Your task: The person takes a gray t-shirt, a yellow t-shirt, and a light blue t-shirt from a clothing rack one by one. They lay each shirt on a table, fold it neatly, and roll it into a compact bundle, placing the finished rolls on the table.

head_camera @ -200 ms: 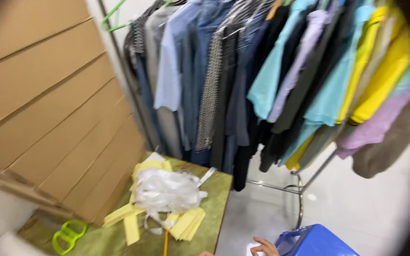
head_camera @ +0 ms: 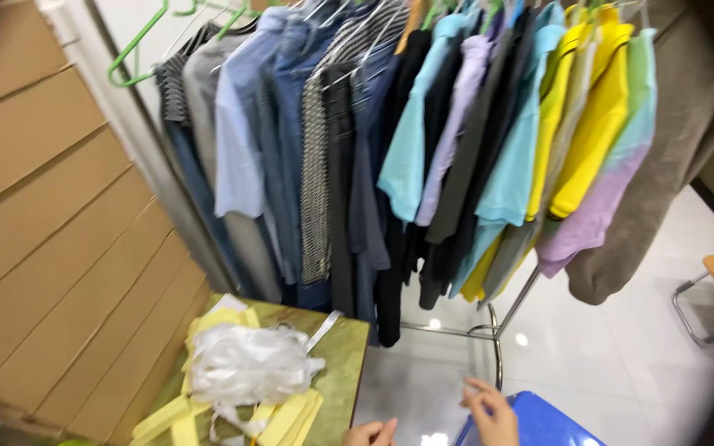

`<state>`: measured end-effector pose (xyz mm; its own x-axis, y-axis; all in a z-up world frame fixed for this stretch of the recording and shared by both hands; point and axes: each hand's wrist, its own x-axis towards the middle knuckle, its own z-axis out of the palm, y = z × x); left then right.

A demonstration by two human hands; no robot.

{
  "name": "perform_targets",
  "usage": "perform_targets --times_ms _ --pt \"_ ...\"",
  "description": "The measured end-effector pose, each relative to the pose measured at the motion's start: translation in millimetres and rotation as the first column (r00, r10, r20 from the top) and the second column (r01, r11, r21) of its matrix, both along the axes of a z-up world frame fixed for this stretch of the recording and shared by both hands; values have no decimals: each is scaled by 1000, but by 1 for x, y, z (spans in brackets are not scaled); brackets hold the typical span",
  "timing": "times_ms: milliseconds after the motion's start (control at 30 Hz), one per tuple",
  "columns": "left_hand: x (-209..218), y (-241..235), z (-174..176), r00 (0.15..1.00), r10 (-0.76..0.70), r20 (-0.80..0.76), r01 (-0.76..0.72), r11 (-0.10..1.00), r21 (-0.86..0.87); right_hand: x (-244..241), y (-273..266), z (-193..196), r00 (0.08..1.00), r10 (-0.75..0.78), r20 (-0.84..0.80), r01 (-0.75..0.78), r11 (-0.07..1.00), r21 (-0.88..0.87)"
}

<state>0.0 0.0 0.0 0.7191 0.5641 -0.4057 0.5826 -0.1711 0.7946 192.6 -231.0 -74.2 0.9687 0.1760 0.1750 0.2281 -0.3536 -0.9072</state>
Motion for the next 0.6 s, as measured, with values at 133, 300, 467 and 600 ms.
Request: perform_targets --times_ms 133,300,467,600 --pt "75 10 36 922 -242 302 240 970 43 58 3 141 987 19 -157 0 992 123" --pt "167 7 122 824 -213 525 240 971 16 163 10 266 973 70 222 -115 973 201" --pt "238 -11 202 780 -240 577 300 954 -9 228 23 400 921 21 389 -145 946 291" --pt "277 -35 262 742 -260 618 409 906 -109 298 37 460 860 75 505 -227 942 246"
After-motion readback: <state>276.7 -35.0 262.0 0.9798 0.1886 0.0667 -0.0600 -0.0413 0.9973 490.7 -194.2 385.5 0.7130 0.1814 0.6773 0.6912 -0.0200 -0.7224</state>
